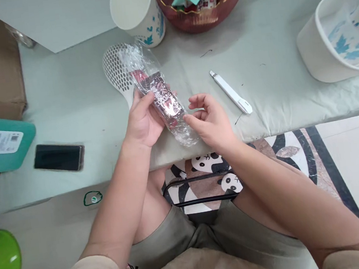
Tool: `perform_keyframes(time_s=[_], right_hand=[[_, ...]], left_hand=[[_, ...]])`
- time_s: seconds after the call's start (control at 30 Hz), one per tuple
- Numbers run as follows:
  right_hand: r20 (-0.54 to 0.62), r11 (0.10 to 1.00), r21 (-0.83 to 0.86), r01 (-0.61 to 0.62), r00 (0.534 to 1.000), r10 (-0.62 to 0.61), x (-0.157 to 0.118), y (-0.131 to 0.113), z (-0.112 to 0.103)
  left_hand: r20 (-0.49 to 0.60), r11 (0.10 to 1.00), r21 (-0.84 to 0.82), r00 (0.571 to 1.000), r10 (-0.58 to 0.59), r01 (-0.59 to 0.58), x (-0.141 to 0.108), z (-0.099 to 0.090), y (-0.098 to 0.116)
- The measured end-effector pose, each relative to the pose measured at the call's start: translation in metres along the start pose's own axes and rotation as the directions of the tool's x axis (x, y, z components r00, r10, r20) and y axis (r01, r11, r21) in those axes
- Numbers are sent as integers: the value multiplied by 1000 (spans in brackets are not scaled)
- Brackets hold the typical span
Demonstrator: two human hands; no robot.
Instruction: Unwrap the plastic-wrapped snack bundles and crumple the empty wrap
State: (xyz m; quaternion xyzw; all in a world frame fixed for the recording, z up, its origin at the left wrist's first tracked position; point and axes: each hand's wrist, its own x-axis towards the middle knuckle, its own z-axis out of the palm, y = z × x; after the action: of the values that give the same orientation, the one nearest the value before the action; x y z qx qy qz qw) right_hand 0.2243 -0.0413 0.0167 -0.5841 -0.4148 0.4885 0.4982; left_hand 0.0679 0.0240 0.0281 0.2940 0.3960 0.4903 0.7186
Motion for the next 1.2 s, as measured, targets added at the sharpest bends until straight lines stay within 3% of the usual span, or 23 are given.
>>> perform_keyframes(time_s=[0.13, 0.27, 0.37, 0.47, 0.63, 0.83, 1.0, 1.07, 1.1, 1.2], right_hand=[[128, 992, -60, -113, 985, 120, -2, -10, -3], [164, 985, -133, -108, 978, 129, -6, -19, 0], [185, 975, -213, -58, 978, 99, -8, -20, 2], [186, 985, -174, -8, 982, 41, -9, -16, 2], [73, 961, -274, 33, 997, -14, -9, -10, 5], [67, 976, -182, 121, 992, -110, -9, -6, 4], [63, 947, -209, 242, 970, -234, -15, -10, 4], [31, 874, -273, 402, 912, -409, -19, -10, 5], [40, 808, -311, 501, 856, -515, -21, -9, 6], [268, 553, -349, 756, 646, -714, -25, -5, 6]], left_hand=[[-40, 1000, 7, 999, -5, 5, 0, 1, 4], [-21, 999, 7, 999, -38, 38, -2, 2, 4], [-15, 998, 19, 998, -63, 63, -4, 4, 3], [-11, 998, 20, 998, -57, 57, -4, 4, 3], [23, 999, 28, 999, -43, 42, -4, 4, 3], [6, 997, 73, 1000, -21, 21, -2, 2, 1], [10, 996, 79, 999, -36, 35, -1, 3, 0], [-6, 998, 46, 999, -44, 44, 0, 4, -1], [-14, 999, 27, 999, -46, 46, -1, 5, -1], [-28, 999, -16, 999, -47, 47, -2, 9, 0]])
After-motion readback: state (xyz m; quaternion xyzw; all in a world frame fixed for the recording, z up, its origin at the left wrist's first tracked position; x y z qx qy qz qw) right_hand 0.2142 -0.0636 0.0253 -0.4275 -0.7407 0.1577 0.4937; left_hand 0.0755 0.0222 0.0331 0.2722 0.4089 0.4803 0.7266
